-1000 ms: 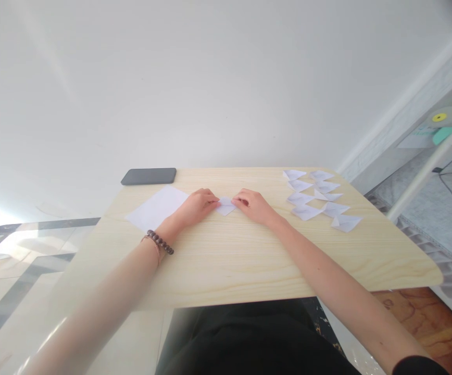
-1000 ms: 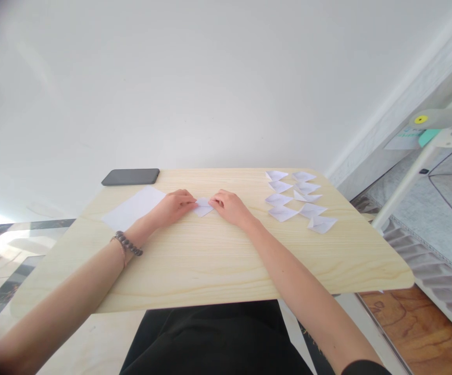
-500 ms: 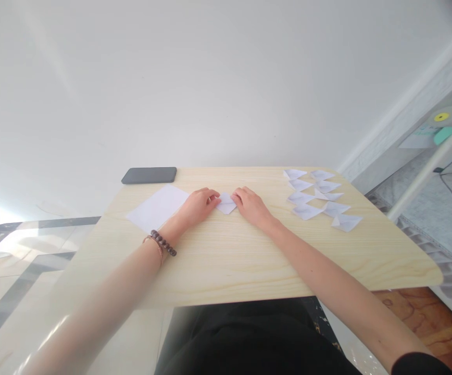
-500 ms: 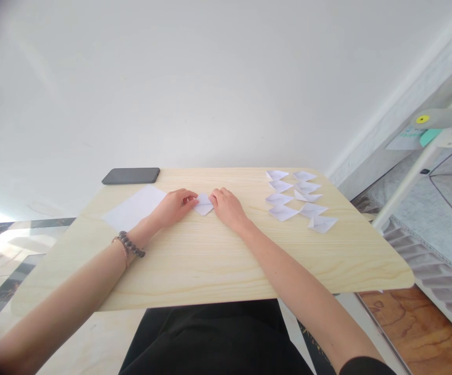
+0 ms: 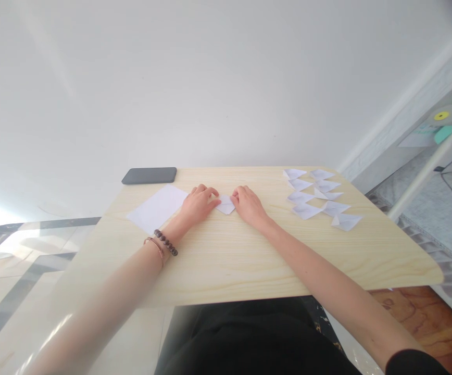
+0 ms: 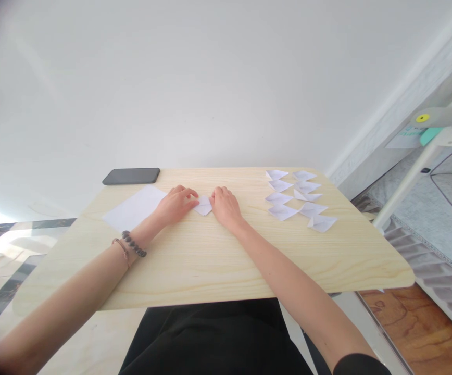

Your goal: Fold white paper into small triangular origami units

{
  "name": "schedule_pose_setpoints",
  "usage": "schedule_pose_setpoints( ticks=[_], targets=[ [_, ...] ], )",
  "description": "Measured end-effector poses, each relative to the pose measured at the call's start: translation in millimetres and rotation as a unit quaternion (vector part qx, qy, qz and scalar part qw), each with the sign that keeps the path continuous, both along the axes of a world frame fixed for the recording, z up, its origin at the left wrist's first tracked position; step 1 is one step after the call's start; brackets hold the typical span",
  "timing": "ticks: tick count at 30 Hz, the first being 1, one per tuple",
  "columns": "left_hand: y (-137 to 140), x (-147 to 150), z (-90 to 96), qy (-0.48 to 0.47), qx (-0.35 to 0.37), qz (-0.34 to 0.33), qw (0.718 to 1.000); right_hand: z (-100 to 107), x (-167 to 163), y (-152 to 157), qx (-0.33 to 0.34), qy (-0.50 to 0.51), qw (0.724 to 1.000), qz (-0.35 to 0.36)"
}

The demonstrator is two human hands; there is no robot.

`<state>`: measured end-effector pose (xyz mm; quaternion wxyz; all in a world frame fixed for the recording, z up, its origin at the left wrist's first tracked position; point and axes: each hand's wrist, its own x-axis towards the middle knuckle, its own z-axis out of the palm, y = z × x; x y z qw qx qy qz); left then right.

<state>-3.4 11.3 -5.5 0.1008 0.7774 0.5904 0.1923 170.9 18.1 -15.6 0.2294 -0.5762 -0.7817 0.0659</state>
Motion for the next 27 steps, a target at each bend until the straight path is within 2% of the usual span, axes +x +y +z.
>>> schedule_pose_setpoints(
  ticks=[9,17,20,23,27],
  targets=[
    [-5,0,-2.5,-0.012,0.049,-0.033,0.998,-1,2,-3,0.015,0.013,1.0,0.019],
    [2,1,-2.8,-0.114,0.002,-0.019,0.993,2,10,-7,0.016,0.045,0.996,0.08],
    [-1,1,-0.3,-0.197,-0.033,-0.041,0.979,1,13,-4,0.008,0.066,0.991,0.112],
    [-4,2,0.6,-0.283,-0.067,-0.077,0.954,3,16,-2,-0.01,0.112,0.984,0.134],
    [-5,3,0.4,-0.373,-0.126,-0.101,0.913,8,21,-4,-0.07,0.2,0.965,0.152]
  ],
)
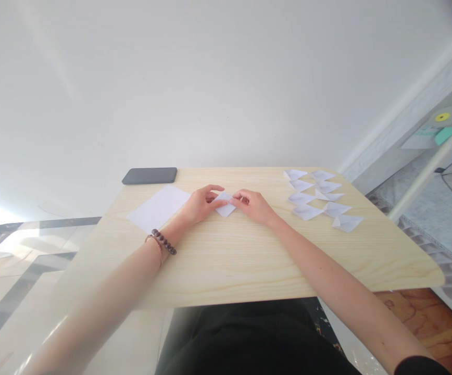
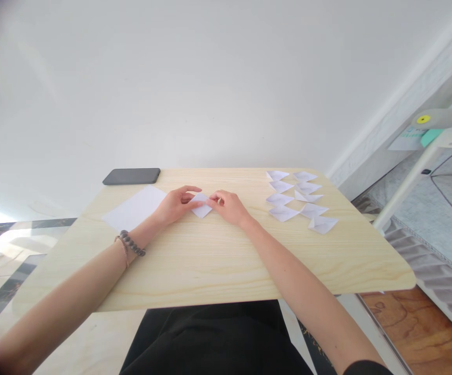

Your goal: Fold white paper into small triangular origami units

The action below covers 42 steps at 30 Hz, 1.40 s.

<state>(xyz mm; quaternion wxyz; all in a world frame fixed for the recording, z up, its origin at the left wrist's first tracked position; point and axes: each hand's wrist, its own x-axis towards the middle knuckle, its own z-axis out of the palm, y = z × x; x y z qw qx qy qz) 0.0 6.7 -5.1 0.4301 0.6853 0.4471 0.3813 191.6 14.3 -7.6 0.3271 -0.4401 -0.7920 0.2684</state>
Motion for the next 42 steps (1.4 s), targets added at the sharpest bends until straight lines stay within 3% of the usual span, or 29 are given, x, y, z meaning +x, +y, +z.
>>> schedule_pose_setpoints(
  ticks=[7,11,18,26,32,36,42],
  targets=[
    [4.2,-2.4,0.4,-0.068,-0.064,-0.012,0.996,1.3,-1.6,0.0,-0.1,0.122,0.987,0.024],
    [4.8,-2.9,3.1,-0.104,-0.097,-0.01,0.99,3.2,-3.9,-0.5,-0.126,0.162,0.978,0.031],
    [2.8,-0.6,6.6,-0.117,-0.105,0.014,0.987,8.6,-2.2,-3.3,-0.124,0.162,0.979,0.021],
    [1.1,0.6,7.3,-0.025,-0.058,0.055,0.996,6.4,-2.5,-4.4,-0.126,0.142,0.981,0.034],
    [-0.1,-0.2,8.4,-0.053,-0.074,0.043,0.995,8.4,-2.4,-4.4,-0.133,0.148,0.98,0.016],
    [0.8,-1.5,8.7,-0.099,-0.105,-0.007,0.99,7.5,-2.6,-3.0,-0.141,0.169,0.976,-0.005],
    [1.6,-1.7,7.0,-0.14,-0.129,-0.023,0.981,3.1,-2.4,0.5,-0.138,0.178,0.974,0.009]
  ],
)
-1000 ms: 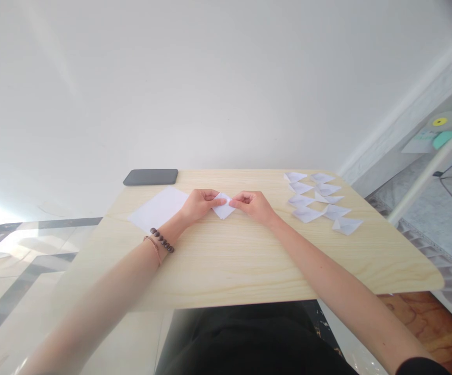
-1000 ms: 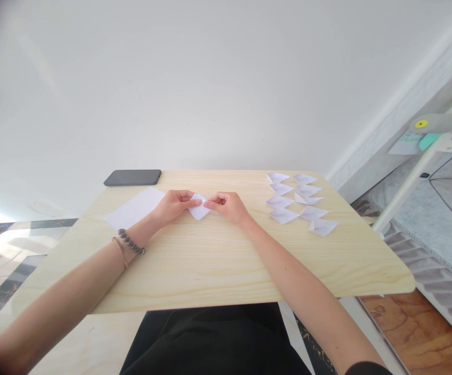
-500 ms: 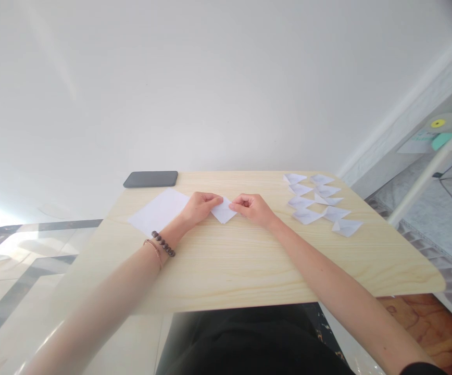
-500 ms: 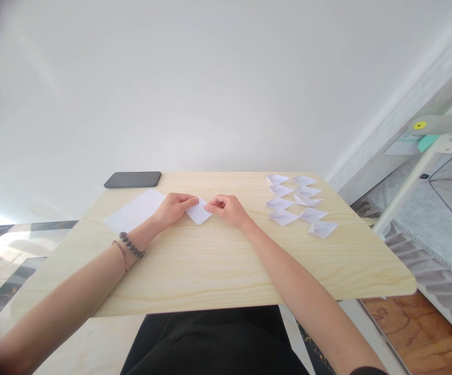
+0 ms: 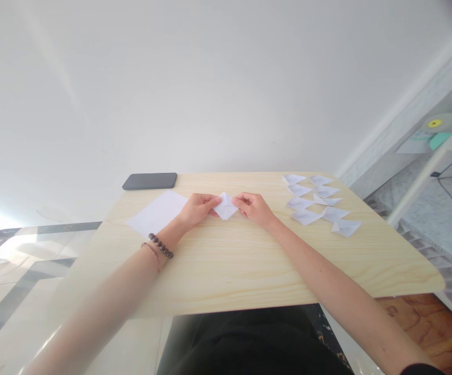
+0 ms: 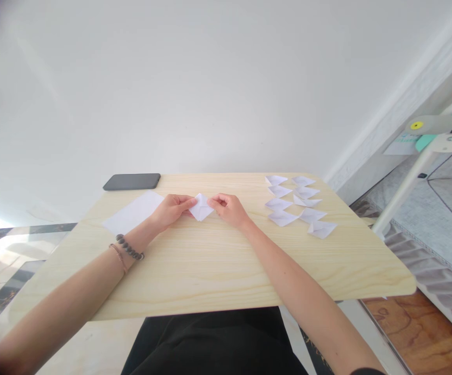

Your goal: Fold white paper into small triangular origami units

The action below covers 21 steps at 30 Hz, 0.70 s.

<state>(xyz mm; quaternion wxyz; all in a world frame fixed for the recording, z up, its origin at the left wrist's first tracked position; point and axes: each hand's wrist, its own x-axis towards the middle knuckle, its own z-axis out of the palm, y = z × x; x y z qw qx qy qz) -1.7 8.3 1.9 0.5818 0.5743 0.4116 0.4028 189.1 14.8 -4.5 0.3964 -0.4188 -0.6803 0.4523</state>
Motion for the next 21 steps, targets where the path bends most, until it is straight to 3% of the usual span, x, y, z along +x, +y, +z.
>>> schedule_pose_setpoints(
  ticks=[13,21],
  targets=[
    [-5.0,1.0,0.8,0.079,0.058,-0.002,0.995,5.3,-3.0,-5.9,0.0,0.002,1.0,0.0],
    [-4.3,-1.5,2.6,0.073,0.041,-0.014,0.996,4.3,-4.2,-5.6,0.003,-0.01,0.999,0.035]
  ],
)
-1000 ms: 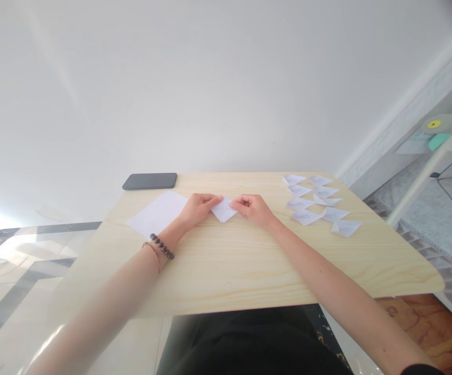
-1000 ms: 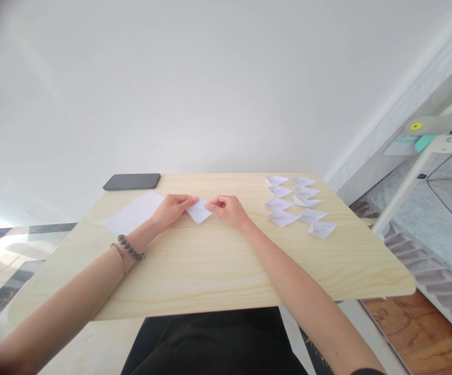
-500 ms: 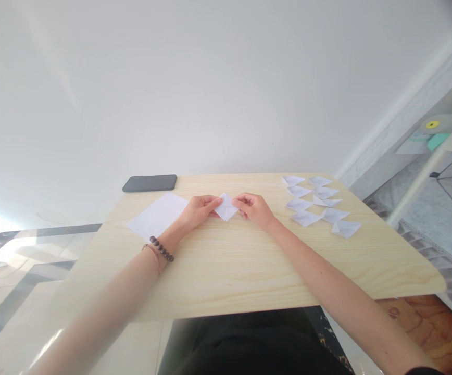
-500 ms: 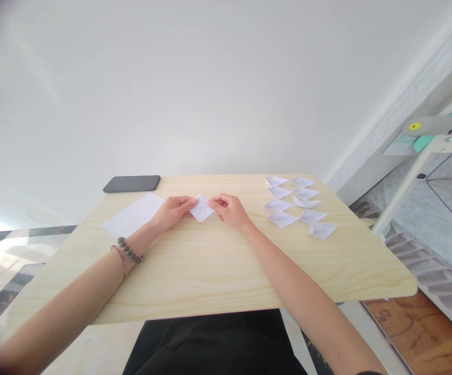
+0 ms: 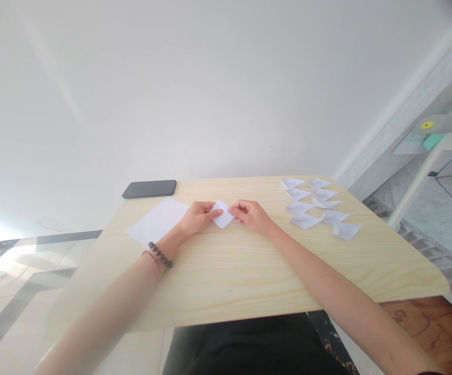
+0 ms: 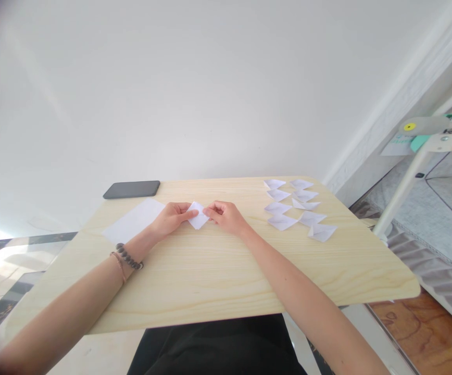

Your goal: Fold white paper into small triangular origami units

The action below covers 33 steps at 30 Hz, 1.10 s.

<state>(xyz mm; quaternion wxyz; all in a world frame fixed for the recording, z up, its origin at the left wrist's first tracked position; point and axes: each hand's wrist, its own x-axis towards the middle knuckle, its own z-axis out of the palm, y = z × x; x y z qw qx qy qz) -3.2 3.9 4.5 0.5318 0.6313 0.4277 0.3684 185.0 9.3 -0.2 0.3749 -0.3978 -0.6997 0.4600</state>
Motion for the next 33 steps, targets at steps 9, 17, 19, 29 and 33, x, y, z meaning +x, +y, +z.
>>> schedule_pose_setpoints(
  ticks=[9,17,19,29,33],
  targets=[
    [-1.2,3.2,4.0,0.001,0.017,0.031,0.999,-1.4,1.2,-0.6,0.003,-0.022,1.0,0.008],
    [1.5,0.6,0.8,-0.041,-0.03,0.029,0.998,0.7,0.3,-1.7,0.017,-0.024,0.999,0.036],
    [2.3,1.4,0.1,-0.066,-0.03,0.033,0.997,-0.6,0.7,-0.8,0.015,-0.009,1.0,0.02],
    [3.4,0.0,-1.3,-0.092,-0.075,0.027,0.993,-4.9,1.6,3.6,0.02,0.014,0.999,-0.036],
    [2.8,2.0,-1.6,-0.097,-0.068,0.038,0.992,-5.7,1.5,4.5,0.02,0.015,0.999,-0.043]
  ],
)
